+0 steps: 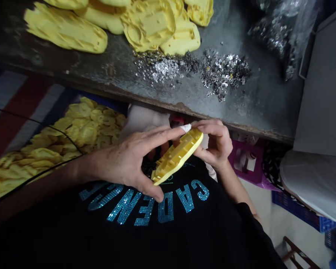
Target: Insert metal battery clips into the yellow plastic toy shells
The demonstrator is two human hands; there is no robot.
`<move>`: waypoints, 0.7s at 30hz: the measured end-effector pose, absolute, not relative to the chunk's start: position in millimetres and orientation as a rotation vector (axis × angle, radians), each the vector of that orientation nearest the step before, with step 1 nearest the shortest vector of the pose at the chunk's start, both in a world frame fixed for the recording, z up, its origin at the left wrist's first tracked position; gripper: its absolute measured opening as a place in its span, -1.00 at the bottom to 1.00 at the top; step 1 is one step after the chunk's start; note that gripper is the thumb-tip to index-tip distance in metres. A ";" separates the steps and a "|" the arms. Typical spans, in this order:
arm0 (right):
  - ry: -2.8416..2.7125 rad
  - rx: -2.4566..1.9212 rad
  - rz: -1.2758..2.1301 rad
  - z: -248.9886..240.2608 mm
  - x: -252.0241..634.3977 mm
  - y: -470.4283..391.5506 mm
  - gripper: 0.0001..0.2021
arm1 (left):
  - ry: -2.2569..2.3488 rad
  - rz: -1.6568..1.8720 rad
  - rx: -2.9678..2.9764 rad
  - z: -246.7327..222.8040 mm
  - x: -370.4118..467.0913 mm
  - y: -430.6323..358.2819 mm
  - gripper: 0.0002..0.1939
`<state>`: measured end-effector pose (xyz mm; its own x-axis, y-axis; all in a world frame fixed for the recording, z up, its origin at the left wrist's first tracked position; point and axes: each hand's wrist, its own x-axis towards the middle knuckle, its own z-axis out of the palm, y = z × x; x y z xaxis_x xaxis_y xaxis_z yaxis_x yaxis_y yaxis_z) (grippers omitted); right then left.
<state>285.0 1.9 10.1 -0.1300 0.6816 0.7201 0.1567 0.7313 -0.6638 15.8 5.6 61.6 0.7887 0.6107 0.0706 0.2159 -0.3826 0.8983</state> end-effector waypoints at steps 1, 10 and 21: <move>-1.677 -0.672 0.506 9.7 285.8 2.0 -0.52 | 0.620 0.481 1.973 61.6 15.6 5.7 0.45; -1.731 -0.626 0.504 9.5 291.2 2.7 -0.48 | 0.554 0.646 2.061 55.5 14.4 2.4 0.24; -1.528 -0.876 0.567 8.2 274.4 -4.2 -0.63 | 0.542 1.038 1.748 43.5 21.0 2.6 -0.06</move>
